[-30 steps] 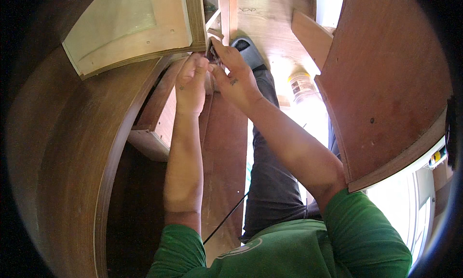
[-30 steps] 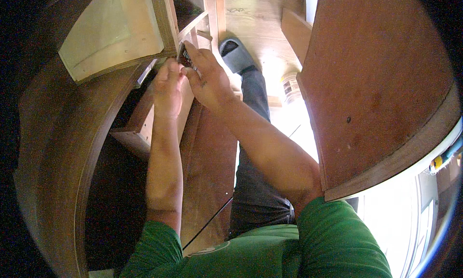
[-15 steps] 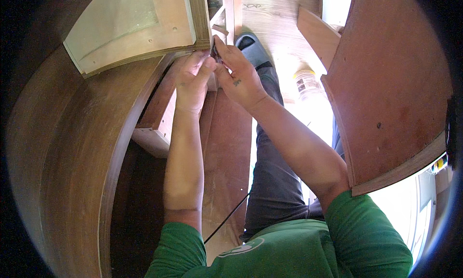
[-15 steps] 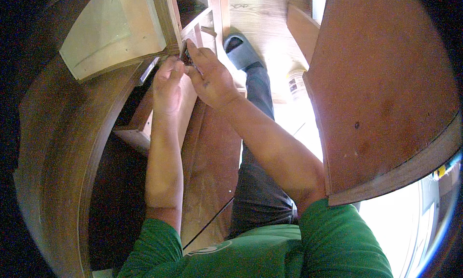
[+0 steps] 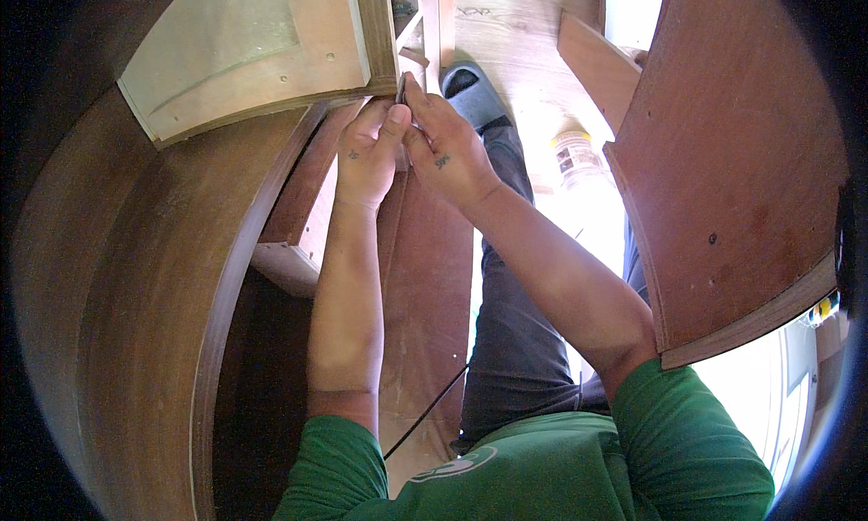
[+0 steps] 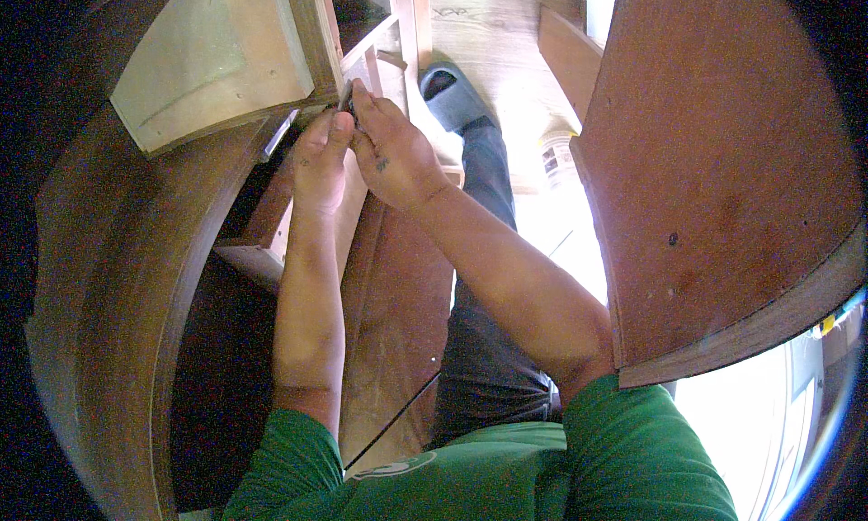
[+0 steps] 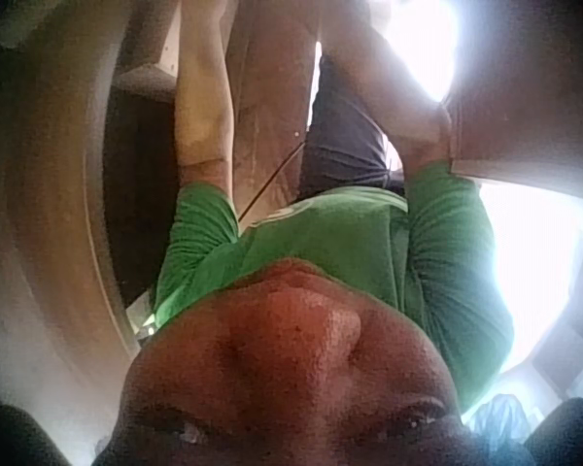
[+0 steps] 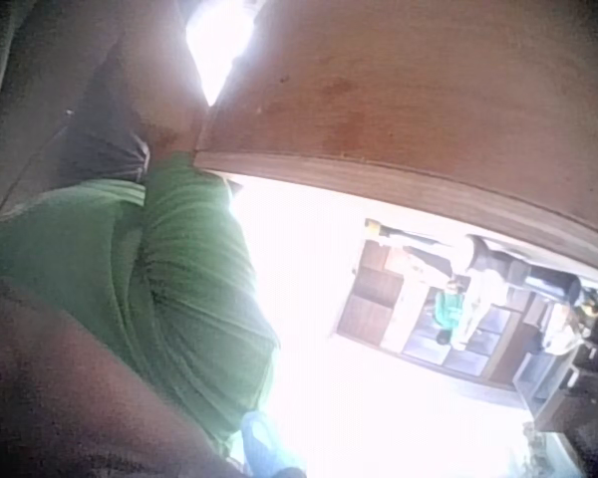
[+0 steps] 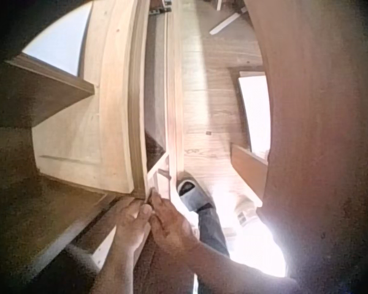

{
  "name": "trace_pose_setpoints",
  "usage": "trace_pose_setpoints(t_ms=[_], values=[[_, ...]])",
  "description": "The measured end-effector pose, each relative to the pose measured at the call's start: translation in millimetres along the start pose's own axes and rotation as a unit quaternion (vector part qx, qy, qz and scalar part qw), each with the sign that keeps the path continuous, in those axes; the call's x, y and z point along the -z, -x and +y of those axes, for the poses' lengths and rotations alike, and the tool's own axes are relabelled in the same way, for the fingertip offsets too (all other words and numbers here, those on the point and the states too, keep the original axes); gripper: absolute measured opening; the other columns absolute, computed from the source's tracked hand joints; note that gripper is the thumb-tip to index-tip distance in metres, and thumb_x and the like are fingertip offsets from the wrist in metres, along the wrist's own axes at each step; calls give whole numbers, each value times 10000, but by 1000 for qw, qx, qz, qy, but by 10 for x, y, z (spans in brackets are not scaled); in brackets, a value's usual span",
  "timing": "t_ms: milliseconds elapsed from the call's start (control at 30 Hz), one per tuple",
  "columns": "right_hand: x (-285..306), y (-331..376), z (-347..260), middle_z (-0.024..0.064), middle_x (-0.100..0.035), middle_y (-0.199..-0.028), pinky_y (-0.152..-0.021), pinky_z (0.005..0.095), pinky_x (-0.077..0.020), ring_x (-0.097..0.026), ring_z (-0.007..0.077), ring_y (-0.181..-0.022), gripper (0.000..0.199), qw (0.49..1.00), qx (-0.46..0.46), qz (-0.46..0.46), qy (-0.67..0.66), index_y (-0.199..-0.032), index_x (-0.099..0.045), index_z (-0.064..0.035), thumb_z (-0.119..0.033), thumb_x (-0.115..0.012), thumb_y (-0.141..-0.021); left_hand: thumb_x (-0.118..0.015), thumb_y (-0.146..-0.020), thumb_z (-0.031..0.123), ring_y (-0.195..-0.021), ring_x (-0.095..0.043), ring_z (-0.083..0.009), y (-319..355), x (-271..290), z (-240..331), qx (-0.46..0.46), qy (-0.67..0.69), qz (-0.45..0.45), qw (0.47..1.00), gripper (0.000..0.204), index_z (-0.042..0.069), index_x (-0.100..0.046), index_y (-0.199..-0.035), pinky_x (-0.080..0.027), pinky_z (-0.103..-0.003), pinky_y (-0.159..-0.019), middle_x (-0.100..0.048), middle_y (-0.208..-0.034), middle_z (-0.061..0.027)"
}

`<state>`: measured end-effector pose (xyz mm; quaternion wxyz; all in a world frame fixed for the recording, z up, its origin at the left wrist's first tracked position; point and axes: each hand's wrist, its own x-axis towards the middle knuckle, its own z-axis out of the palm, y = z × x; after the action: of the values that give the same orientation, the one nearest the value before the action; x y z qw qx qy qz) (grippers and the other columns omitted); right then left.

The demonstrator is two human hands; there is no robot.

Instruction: The person attaches a wooden component to a cabinet frame using a screwdriver and a hammer, then uses a utility knife to trim material along the edge of the furniture.

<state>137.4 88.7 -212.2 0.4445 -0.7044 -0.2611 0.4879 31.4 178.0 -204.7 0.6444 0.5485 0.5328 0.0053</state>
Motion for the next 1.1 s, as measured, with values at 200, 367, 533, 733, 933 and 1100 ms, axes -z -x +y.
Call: trace_pose_setpoints(t_ms=[200, 367, 533, 733, 933, 1100], values=[[-4, 0, -20, 252, -596, -1134, -884, 451, -525, -611, 431, -1038, 562, 1000, -5, 4, -4, -1451, -402, 52, -78, -557, -927, -649, -990, 413, -950, -625, -129, 2, -25, 1, 0, 12, 10, 1000, 451, -10, -708, -1134, -491, -285, -878, -719, -1020, -61], [-23, 0, -19, 251, -597, -1108, -867, 456, -523, -614, 432, -1005, 545, 1000, -1, 12, -10, -1435, -418, 63, -72, -557, -925, -635, -1000, 397, -1006, -611, -143, 11, -15, -25, 9, 14, 2, 1000, 447, -15, -694, -1162, -465, -299, -925, -705, -1076, -73], [-18, 4, -41, 255, -598, -1102, -862, 457, -522, -613, 436, -1004, 548, 1000, -19, 1, -15, -1434, -414, 70, -74, -558, -926, -602, -1022, 370, -1145, -588, -177, 9, 7, -1, 36, -17, -17, 999, 459, -32, -661, -1235, -412, -332, -1054, -677, -1228, -97], [-10, 7, -61, 261, -601, -1095, -868, 461, -520, -612, 444, -1005, 552, 999, -31, -10, -6, -1436, -409, 76, -77, -557, -927, -654, -999, 341, -911, -623, -123, 23, -39, 42, 20, 8, 22, 1000, 373, -21, -717, -1064, -492, -269, -831, -718, -987, -65], [-28, 24, -88, 275, -612, -1091, -882, 466, -516, -616, 444, -1017, 537, 999, -39, 6, -19, -1424, -424, 83, -81, -558, -931, -649, -1005, 308, -925, -628, -127, 36, -54, 85, 7, 7, 29, 1000, 362, -35, -715, -1102, -500, -275, -850, -722, -1012, -77], [-40, 20, -99, 281, -618, -1085, -872, 469, -520, -622, 445, -1008, 523, 999, -38, 13, -20, -1413, -434, 89, -81, -556, -934, -649, -1005, 305, -930, -632, -133, 32, -53, 109, 24, 4, 29, 999, 360, -37, -716, -1097, -500, -276, -854, -724, -1007, -79]])
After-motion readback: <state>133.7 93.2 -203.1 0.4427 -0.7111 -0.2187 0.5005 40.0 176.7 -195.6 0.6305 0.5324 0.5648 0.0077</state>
